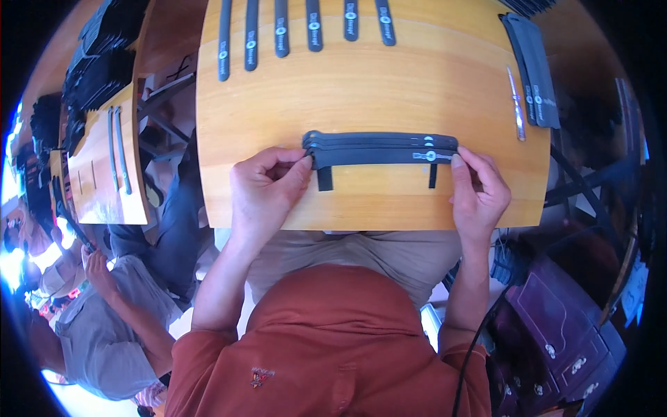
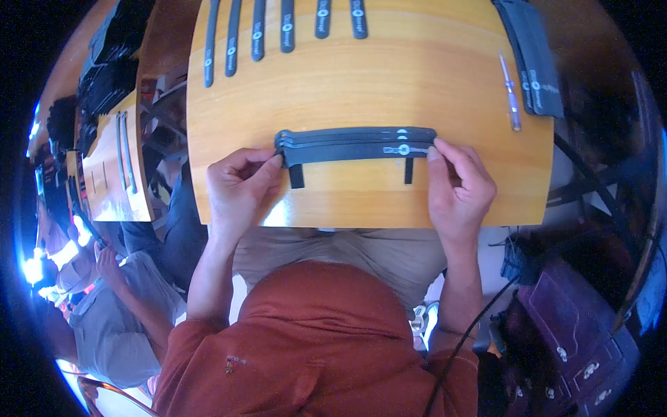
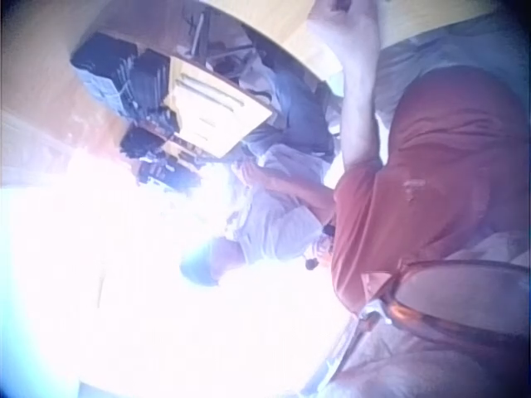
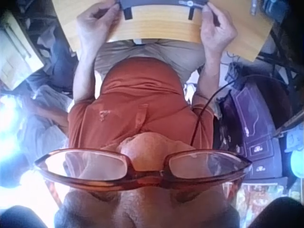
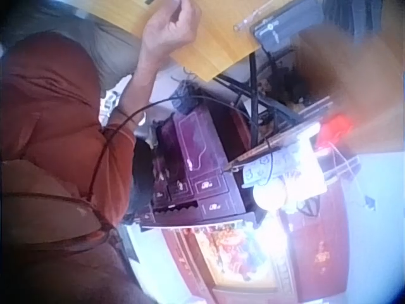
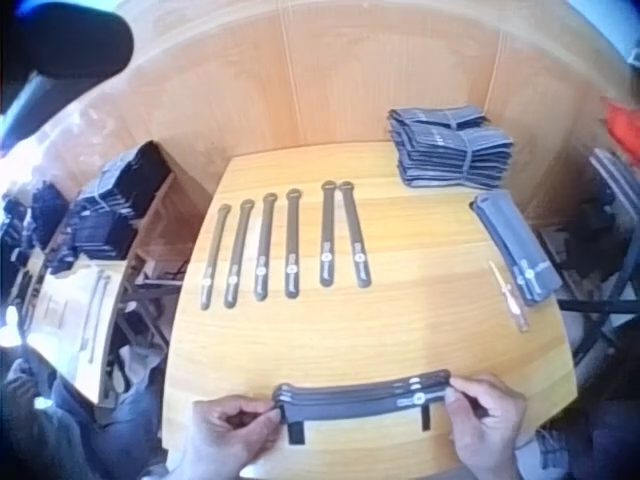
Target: The recorder aligns black textile straps with markings on a table and stacks them.
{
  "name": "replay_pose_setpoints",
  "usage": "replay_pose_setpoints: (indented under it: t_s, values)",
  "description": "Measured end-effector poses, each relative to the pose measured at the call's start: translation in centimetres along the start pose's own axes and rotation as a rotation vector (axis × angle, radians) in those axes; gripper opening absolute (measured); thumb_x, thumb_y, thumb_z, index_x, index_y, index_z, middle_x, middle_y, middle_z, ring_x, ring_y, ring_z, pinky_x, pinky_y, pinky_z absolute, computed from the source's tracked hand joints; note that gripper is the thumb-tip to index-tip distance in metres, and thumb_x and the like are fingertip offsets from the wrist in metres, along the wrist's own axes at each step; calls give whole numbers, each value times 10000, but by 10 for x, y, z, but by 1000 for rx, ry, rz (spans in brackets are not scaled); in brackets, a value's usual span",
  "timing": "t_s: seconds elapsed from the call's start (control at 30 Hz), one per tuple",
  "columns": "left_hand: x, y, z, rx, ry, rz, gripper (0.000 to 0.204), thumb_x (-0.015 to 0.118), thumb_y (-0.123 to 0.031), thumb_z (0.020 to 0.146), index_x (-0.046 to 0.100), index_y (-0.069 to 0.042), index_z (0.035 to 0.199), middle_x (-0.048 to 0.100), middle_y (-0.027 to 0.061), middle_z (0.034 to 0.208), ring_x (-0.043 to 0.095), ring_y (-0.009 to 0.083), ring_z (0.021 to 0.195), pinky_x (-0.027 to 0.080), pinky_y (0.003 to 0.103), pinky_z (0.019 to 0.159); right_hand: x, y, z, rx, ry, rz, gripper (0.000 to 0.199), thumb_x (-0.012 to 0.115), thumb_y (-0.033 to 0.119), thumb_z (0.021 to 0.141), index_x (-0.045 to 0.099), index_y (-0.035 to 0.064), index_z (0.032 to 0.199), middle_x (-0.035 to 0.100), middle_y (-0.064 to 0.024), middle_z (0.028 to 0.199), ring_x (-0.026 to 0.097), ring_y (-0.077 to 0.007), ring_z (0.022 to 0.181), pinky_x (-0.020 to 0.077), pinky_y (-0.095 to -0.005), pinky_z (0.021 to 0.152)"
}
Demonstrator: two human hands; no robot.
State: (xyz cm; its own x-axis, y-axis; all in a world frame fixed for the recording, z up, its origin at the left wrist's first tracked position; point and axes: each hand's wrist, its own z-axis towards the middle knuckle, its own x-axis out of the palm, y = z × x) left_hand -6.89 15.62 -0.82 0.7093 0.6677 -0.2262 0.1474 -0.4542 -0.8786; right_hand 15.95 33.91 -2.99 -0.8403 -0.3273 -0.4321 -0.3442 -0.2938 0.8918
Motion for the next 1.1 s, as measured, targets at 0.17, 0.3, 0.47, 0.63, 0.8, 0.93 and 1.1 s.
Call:
replay_pose_setpoints:
  t_s: [0.17,0.3,0.47,0.63,0.8,0.93,1.1]
  values:
    - [-2,4,-1,40,-12,19,92,741,-29,957,744,50,1003,708,29,741,622,43,647,480,193,575,3,3,0,6,27,26,122,721,-34,930,737,-65,1047,704,-92,894,652,-97,749,509,-223,624]
    - [-1,7,0,59,-19,33,85,745,-23,950,745,48,998,715,32,745,633,42,658,487,192,588,1,3,1,-8,27,17,122,723,-37,923,737,-63,1041,706,-102,881,663,-114,734,515,-234,609]
    - [-1,9,1,55,-16,21,81,745,-21,948,747,46,992,721,30,752,635,37,661,488,190,593,-1,1,1,-2,30,1,116,725,-36,912,736,-62,1025,712,-112,879,666,-123,717,513,-241,595]
    - [-3,11,1,64,-6,18,78,743,-21,951,746,46,991,722,29,756,632,38,653,482,188,584,0,1,1,-13,33,-6,105,719,-44,905,733,-58,1008,713,-108,881,663,-118,713,511,-244,586]
    - [-5,11,1,50,-7,5,78,744,-26,952,745,44,988,713,24,746,615,32,638,463,186,565,2,1,0,-5,27,11,107,720,-53,904,735,-54,1010,705,-97,875,648,-102,701,491,-230,574]
    - [-3,10,1,57,5,-13,74,743,-24,952,745,45,981,702,19,735,597,28,625,450,185,553,1,5,0,18,28,23,102,720,-63,905,738,-51,1004,699,-79,872,630,-79,699,472,-213,574]
    - [1,3,1,17,-4,-10,72,747,-22,949,746,46,974,701,19,733,599,29,633,462,185,568,-2,0,0,20,34,-10,105,727,-49,915,748,-40,1017,691,-66,874,588,-57,700,434,-196,569]
